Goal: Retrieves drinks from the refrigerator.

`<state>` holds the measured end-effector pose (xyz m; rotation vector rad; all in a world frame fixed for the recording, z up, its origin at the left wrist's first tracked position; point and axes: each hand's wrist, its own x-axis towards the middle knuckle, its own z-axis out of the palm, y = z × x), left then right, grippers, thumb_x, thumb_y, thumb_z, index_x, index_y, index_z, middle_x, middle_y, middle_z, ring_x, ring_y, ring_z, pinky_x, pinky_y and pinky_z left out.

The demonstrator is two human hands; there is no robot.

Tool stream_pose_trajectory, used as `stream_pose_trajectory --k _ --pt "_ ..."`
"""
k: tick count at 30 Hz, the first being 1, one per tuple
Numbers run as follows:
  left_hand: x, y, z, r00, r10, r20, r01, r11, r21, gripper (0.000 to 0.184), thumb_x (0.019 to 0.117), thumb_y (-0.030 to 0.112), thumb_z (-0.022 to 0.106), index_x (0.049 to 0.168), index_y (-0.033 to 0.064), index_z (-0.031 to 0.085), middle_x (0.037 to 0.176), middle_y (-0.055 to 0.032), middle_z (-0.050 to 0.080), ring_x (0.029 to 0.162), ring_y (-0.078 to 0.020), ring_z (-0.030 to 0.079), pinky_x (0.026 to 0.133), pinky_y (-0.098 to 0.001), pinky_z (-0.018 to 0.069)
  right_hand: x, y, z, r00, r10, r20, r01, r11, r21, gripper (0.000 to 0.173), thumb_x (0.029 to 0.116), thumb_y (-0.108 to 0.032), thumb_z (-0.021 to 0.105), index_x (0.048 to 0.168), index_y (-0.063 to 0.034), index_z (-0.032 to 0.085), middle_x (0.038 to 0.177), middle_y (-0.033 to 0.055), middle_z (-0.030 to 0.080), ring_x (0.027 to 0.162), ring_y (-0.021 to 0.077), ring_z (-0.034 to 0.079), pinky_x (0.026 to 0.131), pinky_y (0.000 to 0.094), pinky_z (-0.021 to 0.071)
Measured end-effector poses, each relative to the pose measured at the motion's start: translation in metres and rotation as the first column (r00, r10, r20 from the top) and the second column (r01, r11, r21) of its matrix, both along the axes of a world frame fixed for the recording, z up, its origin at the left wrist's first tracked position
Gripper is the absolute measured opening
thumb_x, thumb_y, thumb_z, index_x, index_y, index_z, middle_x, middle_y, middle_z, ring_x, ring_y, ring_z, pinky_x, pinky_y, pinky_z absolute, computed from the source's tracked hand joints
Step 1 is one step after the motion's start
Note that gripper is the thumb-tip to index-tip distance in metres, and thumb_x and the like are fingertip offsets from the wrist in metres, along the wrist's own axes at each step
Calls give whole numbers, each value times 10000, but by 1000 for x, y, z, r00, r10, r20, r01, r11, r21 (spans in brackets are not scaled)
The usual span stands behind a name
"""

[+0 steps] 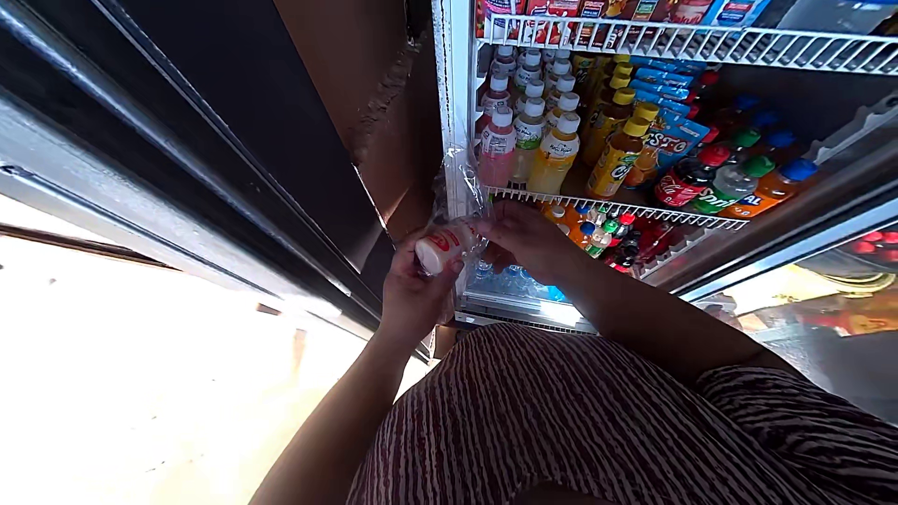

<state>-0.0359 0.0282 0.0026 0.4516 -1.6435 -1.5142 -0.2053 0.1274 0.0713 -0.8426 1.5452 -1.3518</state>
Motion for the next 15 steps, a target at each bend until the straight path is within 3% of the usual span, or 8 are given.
stream_pose_trajectory --k 4,6,8,9,10,12,14,15 --pt "0 3 0 1000 10 -19 -10 999 35 611 797 161 829 1332 142 533 1002 69 730 816 -63 725 730 -266 634 0 -3 -10 996 -90 -19 87 987 -138 36 1022 -91 626 1004 -68 605 881 49 661 691 116 668 597 274 594" --pt "1 5 4 999 13 -42 -4 979 203 425 875 264 757 1244 162 573 912 59 733 741 -81 718 676 -276 633 0 -1 -15 997 -69 41 76 977 -201 30 1029 -69 598 1007 -80 615 901 36 667 737 117 680 650 291 613" --pt "3 6 8 993 -49 -110 92 897 433 301 962 395 594 1171 181 563 829 20 724 689 -100 711 635 -281 622 3 0 -19 978 -33 204 84 965 -249 80 1053 -61 525 1019 -94 590 874 31 682 725 121 690 670 297 616" --pt "5 5 7 971 -117 -211 213 823 527 380 938 525 622 1108 186 601 796 -13 722 667 -114 710 615 -278 617 5 -1 -20 955 -24 296 100 965 -243 100 1068 -69 480 1035 -104 568 857 26 679 706 119 686 666 293 612" --pt "7 3 5 928 -188 -321 351 731 585 488 831 632 723 1006 179 681 750 -39 715 637 -128 708 593 -278 612 8 -2 -21 923 -30 383 119 970 -210 112 1083 -82 444 1044 -109 546 830 21 667 681 120 675 658 290 604" --pt "7 -3 0 810 -362 -462 582 595 554 557 684 675 812 931 180 751 728 -37 709 638 -128 710 605 -271 609 13 -5 -24 876 -70 478 138 985 -109 118 1107 -109 399 1050 -110 502 783 24 625 642 128 644 632 289 585" --pt "5 -3 -1 746 -440 -500 664 542 515 517 706 635 822 935 175 761 749 -41 720 662 -132 718 628 -272 613 13 -6 -26 915 -91 394 112 993 -29 75 1104 -93 411 1112 -97 485 804 44 616 639 138 637 621 293 584" --pt "5 -1 0 746 -440 -500 665 536 521 502 719 616 824 940 169 762 756 -44 723 669 -135 721 638 -273 616 12 -3 -26 962 -89 260 97 995 -18 130 1085 -58 454 1206 -91 487 866 54 627 683 141 654 644 300 589"
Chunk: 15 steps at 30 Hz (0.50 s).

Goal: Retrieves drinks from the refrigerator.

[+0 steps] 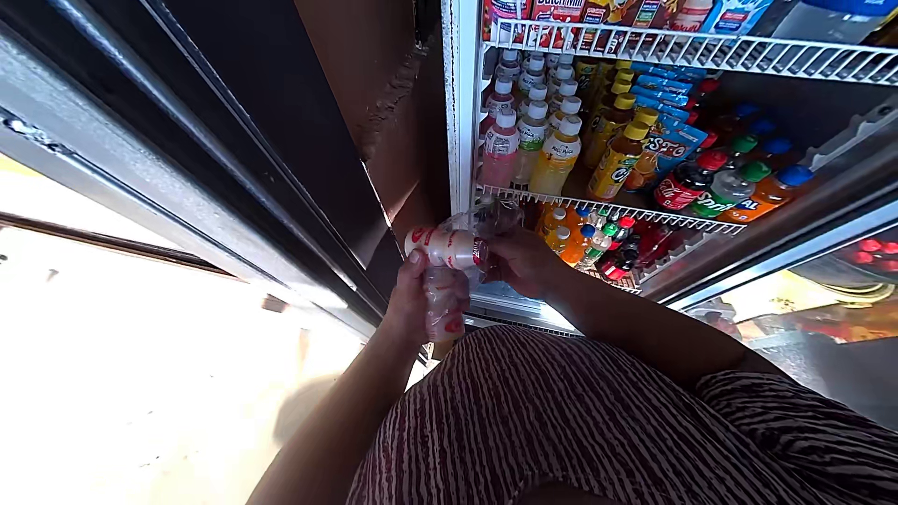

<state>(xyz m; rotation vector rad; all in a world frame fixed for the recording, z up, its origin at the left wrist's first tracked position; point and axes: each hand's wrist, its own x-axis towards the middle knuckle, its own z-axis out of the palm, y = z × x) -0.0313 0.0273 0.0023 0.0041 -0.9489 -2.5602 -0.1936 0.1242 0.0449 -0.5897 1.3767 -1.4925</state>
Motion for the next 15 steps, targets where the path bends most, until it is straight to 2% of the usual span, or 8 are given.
stream_pose_trajectory --k 2,4,5,6,8,11,14,15 --pt "4 5 2 995 68 72 -70 997 25 528 729 626 817 945 149 743 748 -54 713 657 -141 717 628 -279 617 -4 11 -4 901 -46 -431 7 996 -93 475 1001 3 586 1448 -67 440 1136 84 628 882 133 668 756 311 591" --pt "5 7 7 973 156 168 -162 987 21 555 767 641 776 968 129 701 752 -64 698 645 -146 705 602 -287 613 -11 23 -4 534 -188 -824 -88 957 -276 698 883 -43 649 1523 -11 372 1423 163 531 1210 187 597 960 356 544" --pt "4 8 10 964 179 195 -184 983 6 557 781 637 762 990 125 688 764 -69 702 645 -148 706 591 -293 613 -14 27 0 320 -272 -908 -189 920 -342 669 846 -89 688 1471 13 471 1434 224 527 1299 288 552 1031 446 514" --pt "2 10 13 955 200 220 -200 980 -19 565 781 638 754 1002 124 682 771 -73 711 638 -150 711 575 -298 617 -15 29 4 155 -323 -934 -286 890 -355 578 850 -152 726 1400 -41 587 1398 224 564 1306 349 543 1048 515 492" --pt "0 16 19 944 216 248 -205 976 -73 604 721 664 795 1004 139 707 783 -63 728 635 -142 717 554 -297 614 -12 27 11 -28 -340 -940 -378 874 -305 453 913 -302 750 1341 -175 676 1325 144 646 1254 329 585 1051 542 462" --pt "-3 23 29 931 236 279 -192 966 -176 599 755 696 747 1012 158 689 790 -29 735 645 -112 715 560 -280 613 -16 23 16 -5 -382 -924 -417 841 -345 404 911 -272 770 1273 -105 705 1114 115 743 1048 277 697 974 510 516" --pt "-3 27 38 930 250 269 -165 939 -303 581 863 659 676 1105 132 641 873 -20 758 731 -108 737 645 -281 633 -24 37 32 222 -321 -921 -384 839 -385 415 930 -200 744 1283 9 681 1125 166 741 1060 261 702 990 458 533" --pt "-3 27 40 930 249 271 -151 930 -336 615 842 662 705 1130 122 648 890 -17 762 743 -110 738 656 -280 634 -27 47 43 315 -297 -901 -341 851 -399 421 935 -189 729 1284 39 671 1138 174 734 1069 228 700 980 414 551"
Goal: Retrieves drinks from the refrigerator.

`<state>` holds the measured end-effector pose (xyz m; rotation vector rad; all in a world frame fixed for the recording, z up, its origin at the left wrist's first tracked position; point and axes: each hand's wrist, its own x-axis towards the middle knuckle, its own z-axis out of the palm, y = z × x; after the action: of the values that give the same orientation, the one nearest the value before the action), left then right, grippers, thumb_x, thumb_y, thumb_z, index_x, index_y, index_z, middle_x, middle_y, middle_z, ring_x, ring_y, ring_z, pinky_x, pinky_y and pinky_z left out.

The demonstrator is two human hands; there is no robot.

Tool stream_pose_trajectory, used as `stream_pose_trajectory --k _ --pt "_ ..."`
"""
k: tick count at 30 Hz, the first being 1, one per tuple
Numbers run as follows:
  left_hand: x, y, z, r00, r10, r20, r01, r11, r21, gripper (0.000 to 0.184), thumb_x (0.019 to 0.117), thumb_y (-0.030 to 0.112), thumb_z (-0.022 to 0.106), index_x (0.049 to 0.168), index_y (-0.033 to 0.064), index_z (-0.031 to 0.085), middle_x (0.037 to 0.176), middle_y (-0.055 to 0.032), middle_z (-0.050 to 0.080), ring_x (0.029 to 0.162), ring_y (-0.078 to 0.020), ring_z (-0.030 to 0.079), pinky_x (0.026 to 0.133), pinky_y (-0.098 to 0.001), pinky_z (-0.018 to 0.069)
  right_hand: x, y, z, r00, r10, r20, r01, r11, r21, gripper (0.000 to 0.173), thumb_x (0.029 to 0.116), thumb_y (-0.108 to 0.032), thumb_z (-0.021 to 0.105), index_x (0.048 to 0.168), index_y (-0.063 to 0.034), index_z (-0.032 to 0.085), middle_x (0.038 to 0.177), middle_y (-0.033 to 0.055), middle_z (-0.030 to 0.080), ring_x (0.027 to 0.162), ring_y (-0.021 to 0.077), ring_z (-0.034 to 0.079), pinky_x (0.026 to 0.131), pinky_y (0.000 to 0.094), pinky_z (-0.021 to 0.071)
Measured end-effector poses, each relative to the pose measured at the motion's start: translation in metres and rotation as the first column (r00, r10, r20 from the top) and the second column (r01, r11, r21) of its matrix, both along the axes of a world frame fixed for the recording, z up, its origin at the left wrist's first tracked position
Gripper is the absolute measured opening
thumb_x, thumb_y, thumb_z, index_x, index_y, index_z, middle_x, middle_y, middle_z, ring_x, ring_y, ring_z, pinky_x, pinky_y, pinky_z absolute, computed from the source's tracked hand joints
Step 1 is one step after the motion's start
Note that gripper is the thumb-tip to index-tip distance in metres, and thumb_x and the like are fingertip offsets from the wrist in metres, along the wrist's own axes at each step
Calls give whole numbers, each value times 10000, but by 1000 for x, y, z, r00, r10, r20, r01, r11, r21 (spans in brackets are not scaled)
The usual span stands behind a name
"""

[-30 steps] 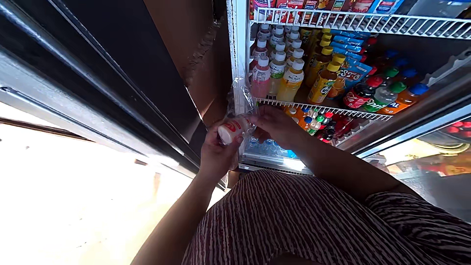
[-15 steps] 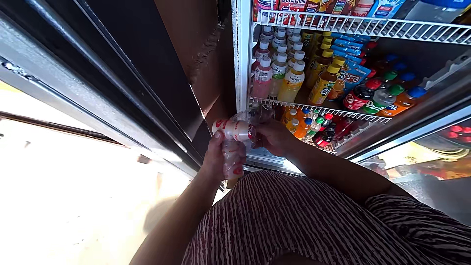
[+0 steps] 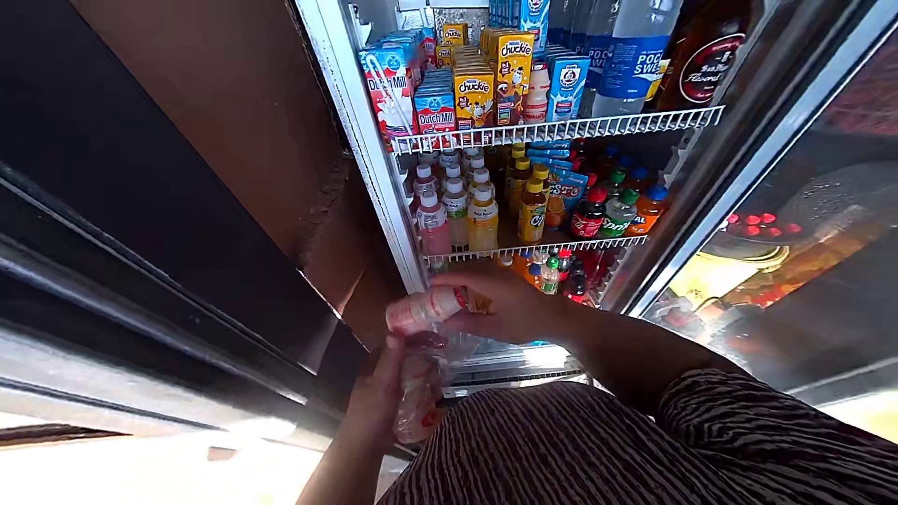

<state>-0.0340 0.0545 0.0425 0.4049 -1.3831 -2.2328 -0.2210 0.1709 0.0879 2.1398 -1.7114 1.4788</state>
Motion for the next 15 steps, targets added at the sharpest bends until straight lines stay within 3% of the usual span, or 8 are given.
stream_pose_trajectory --k 2,5,6,9,12,15 --pt "-1 -1 2 1000 -13 18 14 998 -57 550 916 577 668 1189 100 656 883 -5 749 739 -103 730 646 -272 632 -16 21 29 986 -78 145 80 997 -9 433 928 -166 710 1302 43 644 1176 142 712 1049 134 688 920 314 579" --pt "-4 -1 4 995 45 92 -42 998 -36 371 1081 295 347 1197 80 627 849 -14 738 685 -94 720 596 -268 630 -62 46 86 913 -369 170 390 915 -108 447 939 -162 698 1335 14 591 1190 95 689 975 62 687 840 242 594" --pt "-6 -2 4 989 62 131 -62 998 -4 389 1104 254 280 1197 75 613 834 -27 728 660 -100 712 572 -271 624 -79 52 110 855 -492 161 508 858 -78 460 945 -179 700 1352 -3 575 1182 103 681 958 84 686 836 264 592" --pt "-8 -8 -3 979 17 206 -45 990 131 371 1124 258 256 1186 87 580 773 -49 685 616 -135 688 532 -298 607 -128 53 168 646 -760 68 755 649 93 470 930 -262 717 1322 -39 583 1184 140 660 1037 208 664 921 428 548" --pt "-10 -8 -10 960 -52 277 -21 967 254 395 1122 299 272 1088 98 611 732 -56 680 610 -164 690 546 -322 604 -159 34 197 527 -838 -142 835 481 266 481 931 -337 733 1225 29 626 1159 235 646 1094 371 618 945 614 458" --pt "-10 -9 -20 959 -145 244 38 918 395 381 1061 238 281 974 101 625 764 -75 703 675 -183 709 614 -350 612 -174 9 203 495 -821 -284 839 365 404 514 938 -377 733 1166 77 655 1179 280 644 1137 427 607 963 672 437"
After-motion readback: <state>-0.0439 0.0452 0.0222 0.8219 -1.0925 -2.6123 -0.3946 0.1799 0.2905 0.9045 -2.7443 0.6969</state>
